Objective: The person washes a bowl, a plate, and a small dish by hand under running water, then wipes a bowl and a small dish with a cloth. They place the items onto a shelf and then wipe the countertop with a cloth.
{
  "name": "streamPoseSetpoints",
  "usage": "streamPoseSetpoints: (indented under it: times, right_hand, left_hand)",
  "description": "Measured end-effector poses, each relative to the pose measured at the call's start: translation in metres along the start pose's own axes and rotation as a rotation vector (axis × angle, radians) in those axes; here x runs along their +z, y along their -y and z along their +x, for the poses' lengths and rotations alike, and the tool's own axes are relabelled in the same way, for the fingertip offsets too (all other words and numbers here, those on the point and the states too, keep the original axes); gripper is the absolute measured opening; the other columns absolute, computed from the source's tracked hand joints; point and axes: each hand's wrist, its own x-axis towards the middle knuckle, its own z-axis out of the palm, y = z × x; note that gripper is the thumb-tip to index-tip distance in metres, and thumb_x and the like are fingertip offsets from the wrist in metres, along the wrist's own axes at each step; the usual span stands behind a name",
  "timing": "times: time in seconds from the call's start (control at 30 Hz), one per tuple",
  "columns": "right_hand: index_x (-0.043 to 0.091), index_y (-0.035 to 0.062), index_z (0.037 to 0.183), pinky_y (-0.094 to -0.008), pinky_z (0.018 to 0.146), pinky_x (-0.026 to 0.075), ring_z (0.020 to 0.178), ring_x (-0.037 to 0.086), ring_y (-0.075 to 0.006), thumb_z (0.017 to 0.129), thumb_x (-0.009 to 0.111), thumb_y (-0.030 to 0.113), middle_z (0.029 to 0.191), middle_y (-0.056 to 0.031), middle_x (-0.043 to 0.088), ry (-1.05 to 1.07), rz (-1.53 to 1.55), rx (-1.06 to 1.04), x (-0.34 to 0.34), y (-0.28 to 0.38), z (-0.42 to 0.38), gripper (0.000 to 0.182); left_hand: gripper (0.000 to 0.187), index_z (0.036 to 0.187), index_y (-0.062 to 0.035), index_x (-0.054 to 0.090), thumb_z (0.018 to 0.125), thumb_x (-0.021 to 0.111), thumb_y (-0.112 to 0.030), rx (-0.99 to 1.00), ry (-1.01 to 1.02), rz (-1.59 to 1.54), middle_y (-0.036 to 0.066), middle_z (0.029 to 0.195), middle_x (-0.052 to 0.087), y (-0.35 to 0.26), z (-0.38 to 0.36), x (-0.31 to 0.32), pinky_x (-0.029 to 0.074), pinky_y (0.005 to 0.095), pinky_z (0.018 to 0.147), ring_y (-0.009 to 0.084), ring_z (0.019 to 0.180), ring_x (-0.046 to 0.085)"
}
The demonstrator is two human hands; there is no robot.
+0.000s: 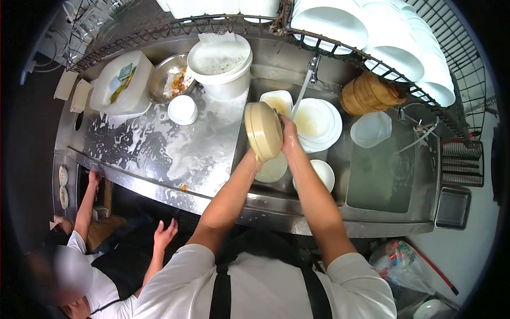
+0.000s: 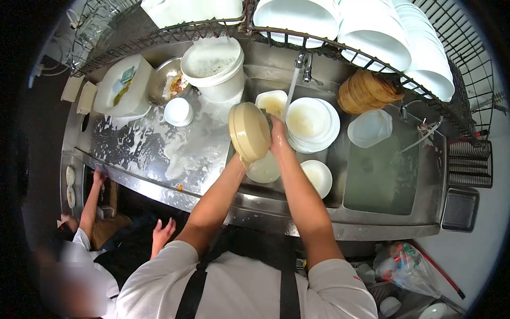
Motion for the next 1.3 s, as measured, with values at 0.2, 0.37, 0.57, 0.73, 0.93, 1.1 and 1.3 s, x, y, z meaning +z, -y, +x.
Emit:
streamPoseSetpoints:
  times: [0.2, 0.37, 0.57, 0.73, 0.93, 1.1, 1.3]
  right_hand:
    - [0.05, 0.0015, 0.134, -0.0395, 0.107, 0.039, 0.126, 0.051, -0.023, 0.104, 0.038, 0.023, 0.137, -0.0123, 0.053, -0.086, 0.298, -0.315, 0.04, -0.051, -0.065, 0.039]
    - [0.054, 0.0023, 0.133, -0.0338, 0.111, 0.033, 0.131, 0.048, -0.0235, 0.102, 0.047, 0.019, 0.142, -0.0148, 0.051, -0.069, -0.851, -1.141, 0.084, -0.027, -0.119, 0.036]
    - [0.06, 0.003, 0.123, -0.035, 0.094, 0.048, 0.109, 0.064, -0.0273, 0.099, 0.049, 0.014, 0.119, -0.0177, 0.065, 0.051, -0.962, -0.709, 0.095, 0.039, -0.071, 0.029]
    - [0.061, 0.0013, 0.121, -0.0357, 0.094, 0.048, 0.105, 0.065, -0.0273, 0.098, 0.05, 0.013, 0.112, -0.017, 0.068, -0.009, -0.801, -0.963, 0.063, -0.019, -0.097, 0.028]
    - [0.062, -0.0022, 0.121, -0.0339, 0.098, 0.045, 0.111, 0.062, -0.0245, 0.097, 0.056, 0.019, 0.119, -0.0158, 0.066, 0.052, -0.64, -0.867, 0.118, -0.01, -0.063, 0.033]
    - [0.049, -0.0028, 0.138, -0.0379, 0.104, 0.041, 0.128, 0.051, -0.0319, 0.098, 0.053, 0.044, 0.139, -0.0203, 0.052, 0.21, -0.254, -0.509, 0.218, 0.054, 0.023, 0.061]
    - [0.037, -0.0003, 0.143, -0.0499, 0.102, 0.048, 0.123, 0.054, -0.0374, 0.102, 0.039, 0.032, 0.136, -0.023, 0.051, 0.226, 0.288, -0.213, 0.098, 0.081, 0.042, 0.052]
  left_hand:
    - [0.028, 0.122, -0.0078, 0.058, 0.1, 0.052, -0.025, 0.035, -0.062, -0.232, 0.007, 0.105, 0.066, -0.017, 0.013, 0.002, 0.057, 0.0318, 0.079, 0.0181, 0.094, 0.066]
    - [0.032, 0.123, -0.0117, 0.057, 0.1, 0.051, -0.034, 0.053, -0.116, -0.269, 0.005, 0.11, 0.064, -0.022, 0.015, -0.016, 0.056, 0.0338, 0.082, 0.0188, 0.098, 0.064]
    - [0.03, 0.122, -0.0111, 0.057, 0.101, 0.05, -0.031, 0.025, -0.008, -0.315, 0.003, 0.109, 0.061, -0.021, -0.017, 0.011, 0.054, 0.0314, 0.083, 0.0154, 0.099, 0.06]
    - [0.025, 0.12, -0.0119, 0.058, 0.101, 0.05, -0.025, 0.232, 0.068, -0.16, 0.002, 0.11, 0.061, -0.032, -0.027, 0.026, 0.05, 0.0286, 0.088, 0.0132, 0.101, 0.058]
    - [0.022, 0.115, -0.0117, 0.06, 0.101, 0.05, -0.026, 0.154, -0.117, -0.128, 0.003, 0.103, 0.064, -0.052, -0.054, 0.023, 0.054, 0.0291, 0.074, 0.0166, 0.09, 0.063]
    - [0.025, 0.118, -0.0088, 0.058, 0.101, 0.05, -0.026, -0.065, -0.308, -0.072, 0.005, 0.1, 0.067, -0.031, -0.101, -0.031, 0.058, 0.0371, 0.066, 0.0217, 0.08, 0.067]
    - [0.032, 0.129, -0.0036, 0.053, 0.099, 0.055, -0.015, 0.029, -0.552, 0.196, 0.011, 0.115, 0.065, -0.025, -0.139, -0.071, 0.056, 0.0356, 0.084, 0.0244, 0.099, 0.067]
